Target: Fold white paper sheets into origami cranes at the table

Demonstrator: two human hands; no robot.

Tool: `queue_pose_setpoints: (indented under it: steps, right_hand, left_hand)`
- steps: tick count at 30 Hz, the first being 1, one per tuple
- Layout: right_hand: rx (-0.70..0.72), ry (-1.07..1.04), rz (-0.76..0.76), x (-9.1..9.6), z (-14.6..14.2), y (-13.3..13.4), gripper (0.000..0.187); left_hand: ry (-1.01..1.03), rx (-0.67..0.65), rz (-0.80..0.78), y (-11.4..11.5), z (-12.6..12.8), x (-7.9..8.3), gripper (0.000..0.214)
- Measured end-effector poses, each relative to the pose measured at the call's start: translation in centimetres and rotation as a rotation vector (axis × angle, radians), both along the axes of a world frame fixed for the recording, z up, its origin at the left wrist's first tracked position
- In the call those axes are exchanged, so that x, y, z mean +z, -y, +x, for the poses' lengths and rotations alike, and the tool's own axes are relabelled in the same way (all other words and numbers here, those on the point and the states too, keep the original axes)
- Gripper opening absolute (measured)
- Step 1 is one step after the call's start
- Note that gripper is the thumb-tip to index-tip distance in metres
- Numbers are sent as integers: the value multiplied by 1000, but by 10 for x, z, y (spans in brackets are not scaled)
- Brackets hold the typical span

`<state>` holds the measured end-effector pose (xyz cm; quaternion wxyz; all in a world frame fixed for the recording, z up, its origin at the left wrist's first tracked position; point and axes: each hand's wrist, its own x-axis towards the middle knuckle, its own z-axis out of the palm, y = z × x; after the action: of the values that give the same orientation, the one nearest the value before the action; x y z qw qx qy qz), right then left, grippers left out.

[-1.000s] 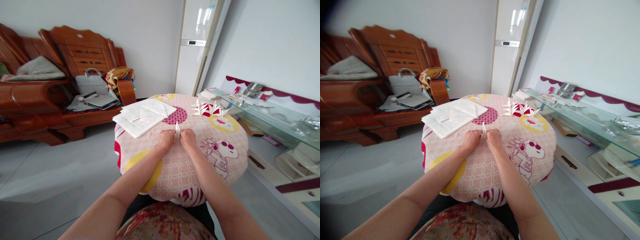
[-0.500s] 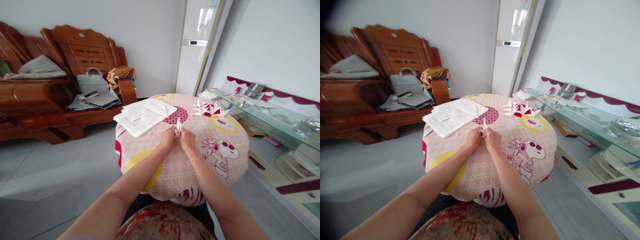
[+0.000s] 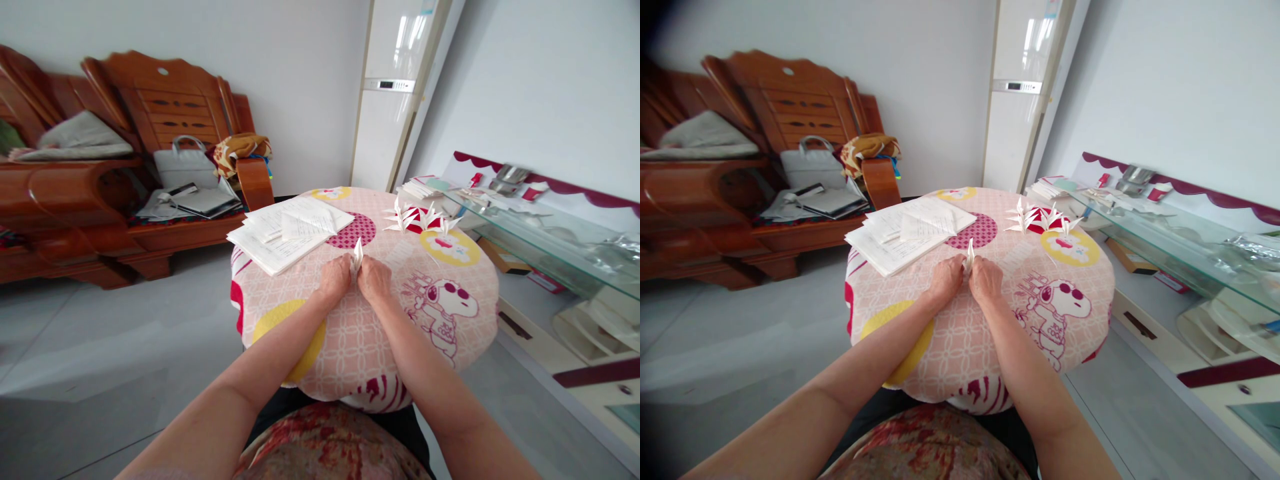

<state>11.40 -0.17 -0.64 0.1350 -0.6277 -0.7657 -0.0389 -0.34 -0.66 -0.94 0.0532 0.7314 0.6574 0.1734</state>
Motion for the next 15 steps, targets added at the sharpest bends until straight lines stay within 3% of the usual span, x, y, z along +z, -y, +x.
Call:
queue_pose_setpoints:
  steps: [15]
  right_hand:
    - [-42, -32, -38, 1, -3, 0, 30]
  left_hand:
    - [70, -16, 6, 2, 2, 1, 24]
